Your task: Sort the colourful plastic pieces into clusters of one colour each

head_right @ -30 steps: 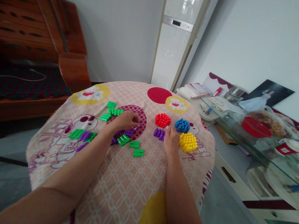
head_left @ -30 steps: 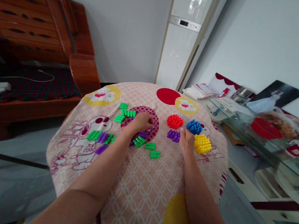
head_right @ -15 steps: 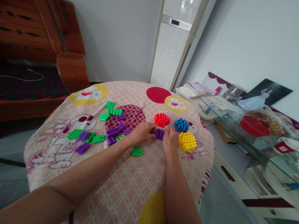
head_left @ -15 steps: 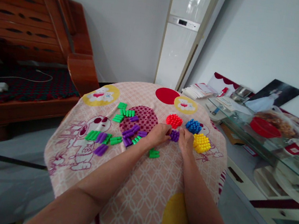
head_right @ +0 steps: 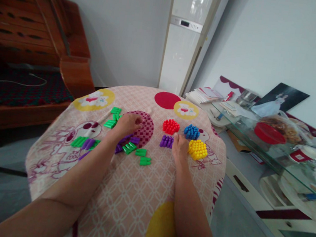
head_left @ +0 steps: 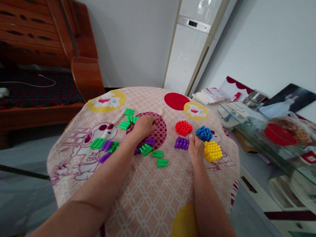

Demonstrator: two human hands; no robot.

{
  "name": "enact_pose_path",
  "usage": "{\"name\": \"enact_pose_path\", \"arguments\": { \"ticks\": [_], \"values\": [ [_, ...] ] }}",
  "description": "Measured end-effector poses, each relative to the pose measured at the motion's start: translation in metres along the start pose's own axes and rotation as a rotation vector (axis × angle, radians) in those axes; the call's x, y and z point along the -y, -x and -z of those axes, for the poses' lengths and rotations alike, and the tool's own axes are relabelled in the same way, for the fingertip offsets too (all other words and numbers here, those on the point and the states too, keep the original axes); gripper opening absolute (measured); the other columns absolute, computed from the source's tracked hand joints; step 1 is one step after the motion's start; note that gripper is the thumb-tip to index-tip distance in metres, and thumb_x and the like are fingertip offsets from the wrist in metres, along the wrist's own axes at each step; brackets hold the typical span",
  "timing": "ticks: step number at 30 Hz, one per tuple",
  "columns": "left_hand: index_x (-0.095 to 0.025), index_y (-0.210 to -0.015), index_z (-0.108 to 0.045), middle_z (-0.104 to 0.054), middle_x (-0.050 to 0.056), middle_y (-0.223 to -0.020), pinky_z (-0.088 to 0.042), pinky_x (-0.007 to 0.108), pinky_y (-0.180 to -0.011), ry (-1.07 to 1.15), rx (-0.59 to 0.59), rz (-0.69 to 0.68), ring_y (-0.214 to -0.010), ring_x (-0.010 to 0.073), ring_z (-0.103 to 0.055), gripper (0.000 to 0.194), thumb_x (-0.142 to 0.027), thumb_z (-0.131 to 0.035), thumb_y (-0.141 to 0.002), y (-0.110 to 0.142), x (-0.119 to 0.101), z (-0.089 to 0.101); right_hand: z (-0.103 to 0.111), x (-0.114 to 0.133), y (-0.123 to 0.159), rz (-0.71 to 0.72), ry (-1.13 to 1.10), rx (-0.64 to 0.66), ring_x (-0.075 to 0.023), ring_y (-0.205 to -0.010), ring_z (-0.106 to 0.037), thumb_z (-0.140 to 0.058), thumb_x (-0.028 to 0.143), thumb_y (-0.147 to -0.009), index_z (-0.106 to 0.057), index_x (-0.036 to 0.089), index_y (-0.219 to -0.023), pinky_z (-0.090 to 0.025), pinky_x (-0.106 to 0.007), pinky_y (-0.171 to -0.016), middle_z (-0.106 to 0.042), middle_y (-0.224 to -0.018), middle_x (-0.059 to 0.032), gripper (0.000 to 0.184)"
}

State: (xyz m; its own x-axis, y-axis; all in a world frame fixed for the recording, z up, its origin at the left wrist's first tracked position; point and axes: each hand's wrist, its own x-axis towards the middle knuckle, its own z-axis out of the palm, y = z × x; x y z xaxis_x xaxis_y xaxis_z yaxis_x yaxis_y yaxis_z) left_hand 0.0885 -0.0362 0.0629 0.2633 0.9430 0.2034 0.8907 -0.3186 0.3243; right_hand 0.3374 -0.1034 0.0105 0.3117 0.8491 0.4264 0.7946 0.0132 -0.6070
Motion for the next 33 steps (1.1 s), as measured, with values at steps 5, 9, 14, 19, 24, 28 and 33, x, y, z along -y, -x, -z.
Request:
{"name": "enact_pose_path", "arguments": {
  "ticks": [5, 9, 14, 19, 24, 28, 33],
  "values": [
    [-0.015, -0.103, -0.071, -0.070, 0.016, -0.112, -0.051, 0.036, -0.090, -0.131, 0.039, 0.166, -0.106, 0.0297, -0.065, 0.029, -0.013, -0.059, -0.077, 0.002, 0.033, 0.001, -0.001, -0.002, -0.001, 0.013, 0.002, -0.013, -0.0186, -0.061, -0.049, -0.039, 0.039, -0.093, -0.050, 0.023, -0.060, -0.033, -0.030, -0.062, -0.057, -0.061, -0.0046, 0.039],
    [-0.015, -0.107, -0.070, -0.069, 0.017, -0.116, -0.050, 0.036, -0.092, -0.137, 0.034, 0.184, -0.109, 0.0291, -0.064, 0.034, -0.008, -0.054, -0.078, 0.002, 0.037, -0.004, -0.002, -0.003, -0.001, 0.014, 0.005, -0.015, -0.0191, -0.063, -0.049, -0.038, 0.040, -0.093, -0.051, 0.023, -0.060, -0.033, -0.031, -0.062, -0.058, -0.061, -0.0052, 0.040],
    [-0.012, -0.110, -0.070, -0.070, 0.017, -0.116, -0.050, 0.034, -0.091, -0.154, 0.013, 0.188, -0.108, 0.0276, -0.064, 0.034, -0.012, -0.049, -0.083, 0.001, 0.038, -0.008, -0.002, -0.005, -0.002, -0.010, -0.016, -0.013, -0.0194, -0.065, -0.051, -0.036, 0.040, -0.093, -0.055, 0.021, -0.063, -0.035, -0.031, -0.064, -0.060, -0.064, -0.0066, 0.041],
    [-0.015, -0.107, -0.073, -0.075, 0.011, -0.106, -0.050, 0.028, -0.086, -0.013, -0.050, 0.093, -0.098, 0.0229, -0.068, 0.033, -0.014, -0.050, -0.084, -0.002, 0.024, -0.002, -0.004, -0.010, -0.004, -0.071, -0.061, -0.017, -0.0211, -0.070, -0.055, -0.034, 0.042, -0.094, -0.063, 0.019, -0.067, -0.039, -0.031, -0.067, -0.063, -0.067, -0.0083, 0.045],
    [-0.016, -0.106, -0.075, -0.076, 0.008, -0.099, -0.050, 0.027, -0.084, 0.166, -0.032, -0.217, -0.089, 0.0196, -0.068, 0.032, -0.014, -0.052, -0.084, 0.003, -0.022, 0.008, -0.005, -0.013, -0.004, -0.070, -0.073, -0.010, -0.0224, -0.073, -0.059, -0.035, 0.046, -0.094, -0.066, 0.019, -0.070, -0.041, -0.031, -0.068, -0.066, -0.068, -0.0092, 0.048],
    [-0.017, -0.098, -0.076, -0.076, 0.008, -0.096, -0.049, 0.026, -0.081, 0.219, 0.037, -0.447, -0.085, 0.0182, -0.067, 0.027, -0.012, -0.053, -0.084, 0.017, -0.064, 0.007, -0.005, -0.013, -0.005, -0.051, -0.063, -0.008, -0.0231, -0.074, -0.061, -0.034, 0.046, -0.095, -0.068, 0.019, -0.072, -0.041, -0.031, -0.068, -0.068, -0.072, -0.0104, 0.049],
    [-0.015, -0.094, -0.076, -0.075, 0.010, -0.095, -0.049, 0.029, -0.083, 0.136, 0.181, -0.622, -0.089, 0.0214, -0.067, 0.025, -0.011, -0.052, -0.087, 0.032, -0.094, -0.011, -0.003, -0.011, -0.006, -0.063, -0.017, 0.019, -0.0228, -0.074, -0.061, -0.033, 0.042, -0.095, -0.069, 0.017, -0.075, -0.039, -0.031, -0.068, -0.069, -0.074, -0.0115, 0.048]
  ]
}}
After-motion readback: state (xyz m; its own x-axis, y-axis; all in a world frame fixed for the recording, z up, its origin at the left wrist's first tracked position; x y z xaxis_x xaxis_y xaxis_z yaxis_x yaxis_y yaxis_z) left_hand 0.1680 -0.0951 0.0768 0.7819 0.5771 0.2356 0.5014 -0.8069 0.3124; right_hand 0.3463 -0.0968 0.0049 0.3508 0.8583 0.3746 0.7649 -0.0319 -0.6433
